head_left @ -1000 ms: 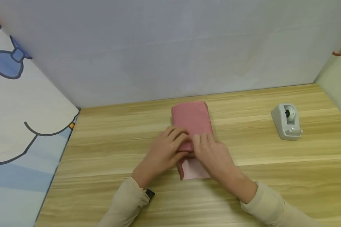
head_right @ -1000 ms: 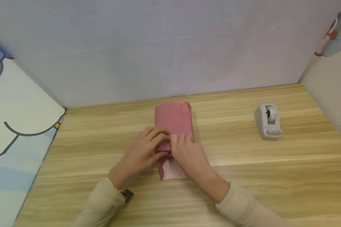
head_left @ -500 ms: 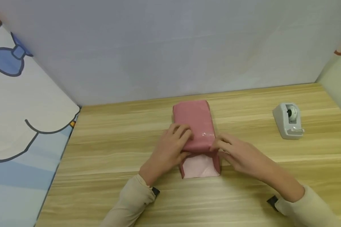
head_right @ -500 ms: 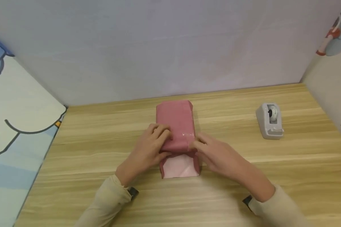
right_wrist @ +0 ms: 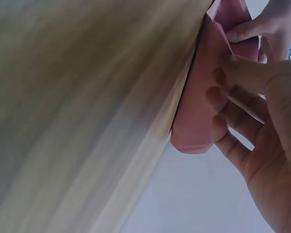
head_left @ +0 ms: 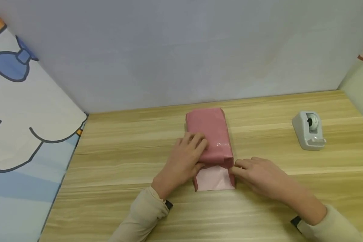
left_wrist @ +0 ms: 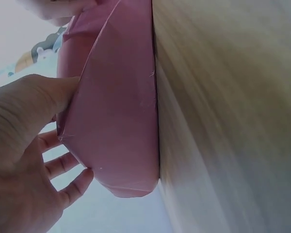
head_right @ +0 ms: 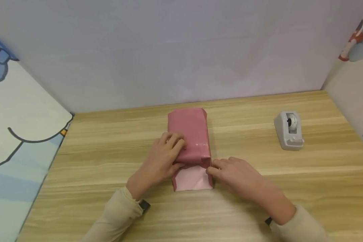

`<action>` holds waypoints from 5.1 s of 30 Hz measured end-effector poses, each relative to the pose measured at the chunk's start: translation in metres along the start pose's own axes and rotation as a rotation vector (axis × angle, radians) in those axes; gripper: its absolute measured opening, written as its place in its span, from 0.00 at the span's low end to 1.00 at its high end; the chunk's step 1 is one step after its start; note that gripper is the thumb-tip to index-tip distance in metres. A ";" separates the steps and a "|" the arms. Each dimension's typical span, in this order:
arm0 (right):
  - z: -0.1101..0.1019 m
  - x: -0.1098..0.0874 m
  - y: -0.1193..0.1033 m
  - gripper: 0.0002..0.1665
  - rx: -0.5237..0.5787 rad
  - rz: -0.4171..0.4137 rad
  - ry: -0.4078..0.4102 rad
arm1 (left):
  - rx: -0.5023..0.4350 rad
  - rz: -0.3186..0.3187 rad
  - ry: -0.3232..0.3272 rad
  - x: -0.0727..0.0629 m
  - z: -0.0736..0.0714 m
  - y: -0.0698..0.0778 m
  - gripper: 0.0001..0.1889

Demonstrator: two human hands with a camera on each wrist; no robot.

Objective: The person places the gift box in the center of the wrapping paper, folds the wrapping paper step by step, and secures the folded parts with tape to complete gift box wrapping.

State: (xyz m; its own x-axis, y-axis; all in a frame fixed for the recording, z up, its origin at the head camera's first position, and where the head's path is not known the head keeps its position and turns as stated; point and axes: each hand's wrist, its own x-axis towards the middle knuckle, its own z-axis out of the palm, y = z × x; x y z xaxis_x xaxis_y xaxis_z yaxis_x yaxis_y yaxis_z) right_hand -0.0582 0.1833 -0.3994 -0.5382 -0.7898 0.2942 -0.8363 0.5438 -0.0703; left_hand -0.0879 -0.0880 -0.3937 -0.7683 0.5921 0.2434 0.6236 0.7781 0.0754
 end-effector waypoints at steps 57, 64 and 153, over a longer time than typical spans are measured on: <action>-0.005 -0.003 -0.060 0.22 -0.067 0.037 0.055 | 0.039 0.208 -0.102 0.023 -0.001 0.011 0.25; 0.017 0.002 -0.080 0.34 -0.098 0.028 -0.073 | 0.019 0.243 -0.124 0.028 -0.001 0.006 0.23; 0.025 0.027 -0.094 0.41 -0.015 0.361 -0.219 | 0.123 0.153 -0.144 0.008 -0.007 0.004 0.30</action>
State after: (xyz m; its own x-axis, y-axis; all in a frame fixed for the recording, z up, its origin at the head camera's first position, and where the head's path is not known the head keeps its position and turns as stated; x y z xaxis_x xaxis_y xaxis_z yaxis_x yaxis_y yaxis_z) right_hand 0.0031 0.1040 -0.4084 -0.8074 -0.5883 0.0440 -0.5890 0.7996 -0.1174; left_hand -0.0908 -0.0820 -0.3844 -0.6842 0.7221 0.1022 0.7189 0.6914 -0.0721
